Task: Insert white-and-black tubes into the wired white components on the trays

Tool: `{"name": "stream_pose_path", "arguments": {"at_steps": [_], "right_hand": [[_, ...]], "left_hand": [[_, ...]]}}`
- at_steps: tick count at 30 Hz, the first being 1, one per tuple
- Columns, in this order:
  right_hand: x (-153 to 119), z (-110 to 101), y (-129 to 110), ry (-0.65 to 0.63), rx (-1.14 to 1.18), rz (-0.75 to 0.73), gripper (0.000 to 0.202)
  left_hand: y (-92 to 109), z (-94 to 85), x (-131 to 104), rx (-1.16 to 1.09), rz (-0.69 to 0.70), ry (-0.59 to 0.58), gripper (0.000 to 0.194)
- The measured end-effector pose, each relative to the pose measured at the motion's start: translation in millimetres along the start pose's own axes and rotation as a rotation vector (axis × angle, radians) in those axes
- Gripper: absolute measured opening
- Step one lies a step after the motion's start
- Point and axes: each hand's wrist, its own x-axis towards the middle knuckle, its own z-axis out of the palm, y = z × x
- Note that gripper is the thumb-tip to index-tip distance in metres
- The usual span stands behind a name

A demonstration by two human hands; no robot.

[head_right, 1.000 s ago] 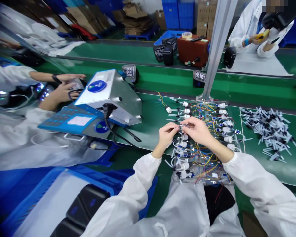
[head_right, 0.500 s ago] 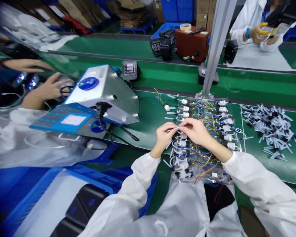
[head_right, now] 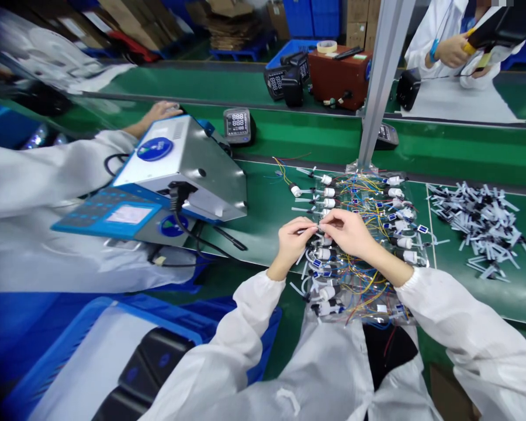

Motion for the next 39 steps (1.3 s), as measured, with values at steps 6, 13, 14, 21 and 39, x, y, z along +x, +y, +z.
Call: {"name": "stream_pose_path", "arguments": {"at_steps": [6, 13, 14, 21, 39], "right_hand": [[1.1, -0.8, -0.4, -0.042, -0.037, 0.016, 0.020], [-0.6, -4.5, 3.3, 0.001, -0.390, -0.145, 0.009], [-0.8, -4.5, 3.9, 0.005, -0.420, -0.157, 0.009], [-1.5, -3.7, 5.1, 0.015, -0.383, -0.158, 0.009], [-3.8, -7.8, 5.8, 0.012, -0.387, -0.157, 0.011]], "left_hand": [[-1.0, -0.8, -2.0, 0.011, 0.028, -0.016, 0.006], [-4.8, -2.2, -5.7, 0.049, 0.064, -0.064, 0.008], [-5.0, -2.5, -5.8, 0.058, 0.069, -0.077, 0.008], [0.9, -3.2, -2.1, 0.065, 0.082, -0.074, 0.010], [4.3, -1.7, -3.2, 0.067, 0.122, -0.075, 0.006]]}}
